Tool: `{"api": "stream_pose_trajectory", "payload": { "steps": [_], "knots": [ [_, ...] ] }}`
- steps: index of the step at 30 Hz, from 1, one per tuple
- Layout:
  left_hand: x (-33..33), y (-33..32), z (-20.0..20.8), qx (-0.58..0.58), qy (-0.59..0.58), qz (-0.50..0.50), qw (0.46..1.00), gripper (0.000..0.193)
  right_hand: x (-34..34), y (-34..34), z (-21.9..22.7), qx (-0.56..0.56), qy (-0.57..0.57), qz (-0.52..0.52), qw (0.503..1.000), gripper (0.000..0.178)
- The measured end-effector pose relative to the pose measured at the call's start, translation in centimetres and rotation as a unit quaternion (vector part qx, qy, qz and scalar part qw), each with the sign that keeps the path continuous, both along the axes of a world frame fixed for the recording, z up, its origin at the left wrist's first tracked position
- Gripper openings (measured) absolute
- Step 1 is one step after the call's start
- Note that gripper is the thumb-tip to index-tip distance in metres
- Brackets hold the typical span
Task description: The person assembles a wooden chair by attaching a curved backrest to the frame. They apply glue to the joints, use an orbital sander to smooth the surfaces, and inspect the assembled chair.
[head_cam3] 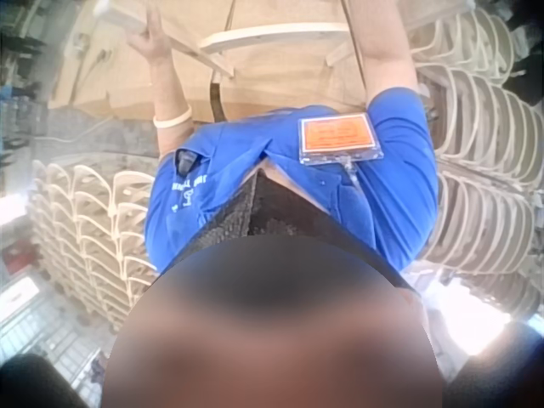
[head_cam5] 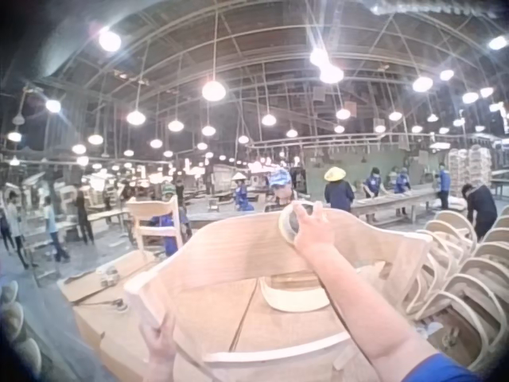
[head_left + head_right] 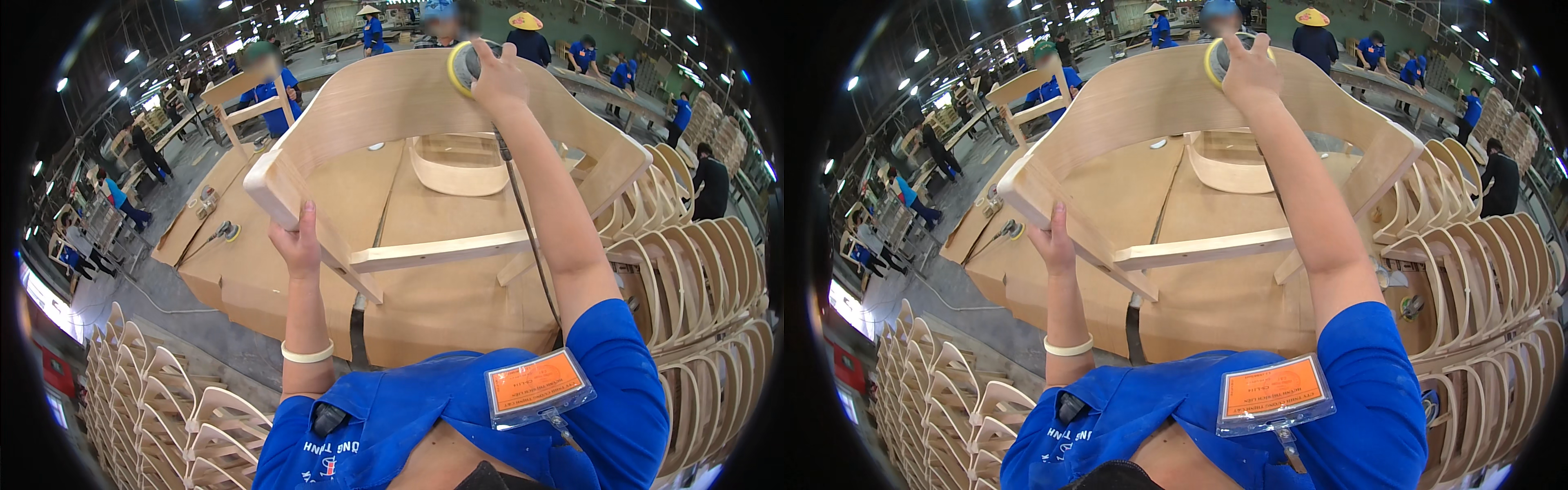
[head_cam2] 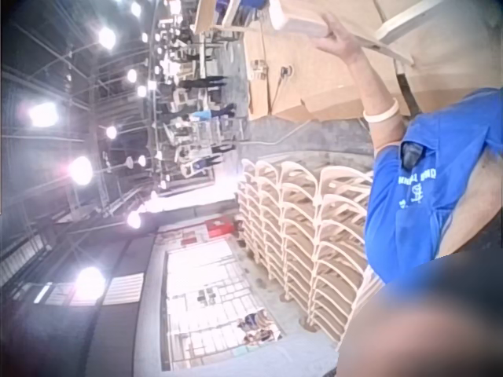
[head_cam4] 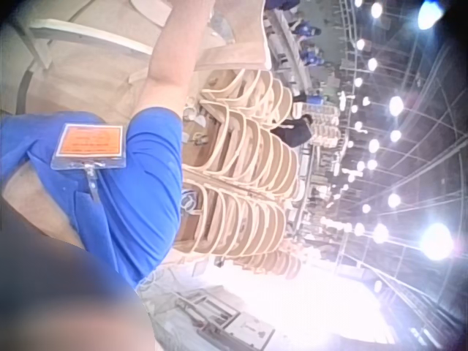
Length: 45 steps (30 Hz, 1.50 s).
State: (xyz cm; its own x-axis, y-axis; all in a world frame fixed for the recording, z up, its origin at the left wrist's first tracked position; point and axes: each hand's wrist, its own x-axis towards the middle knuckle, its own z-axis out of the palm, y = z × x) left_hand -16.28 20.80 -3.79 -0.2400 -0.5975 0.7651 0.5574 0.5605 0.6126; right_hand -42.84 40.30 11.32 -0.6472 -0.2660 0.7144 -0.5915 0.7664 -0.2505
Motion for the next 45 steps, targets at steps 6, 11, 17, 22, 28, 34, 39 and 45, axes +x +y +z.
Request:
{"api": "stream_pose_trajectory", "payload": {
  "steps": [6,11,17,22,28,34,39,45],
  "knots": [
    [-0.1,-0.1,-0.2,-0.004,0.01,-0.002,1.0,0.026,-0.4,-0.3,-0.1,-0.004,0.024,0.018,1.0,0.067],
    [0.0,-0.2,-0.1,0.008,0.002,-0.013,1.0,0.026,-0.8,-0.3,0.0,-0.011,0.019,0.015,1.0,0.068],
    [-0.2,-0.2,-0.1,0.012,0.006,-0.014,1.0,0.025,-0.7,-0.2,-0.3,-0.019,0.013,0.017,1.0,0.068],
    [-0.3,-0.5,-0.2,0.006,-0.001,-0.014,1.0,0.026,-1.1,0.4,-0.2,-0.032,0.0,-0.003,0.999,0.068],
    [-0.6,-0.4,0.1,-0.002,0.006,0.0,1.0,0.029,-0.6,-2.6,-1.0,-0.028,0.028,0.054,0.998,0.068],
    [-1.1,-0.8,0.1,0.013,0.001,0.004,1.0,0.026,1.8,-8.1,-1.7,-0.052,0.054,0.145,0.987,0.071],
    [-2.0,-1.5,0.5,0.013,0.009,0.017,1.0,0.023,4.4,-11.0,-2.6,-0.024,0.038,0.271,0.962,0.069],
    [-2.5,-2.0,0.8,0.023,-0.006,0.004,1.0,0.022,3.4,-9.0,-4.5,-0.056,-0.011,0.24,0.969,0.067]
  ]
}}
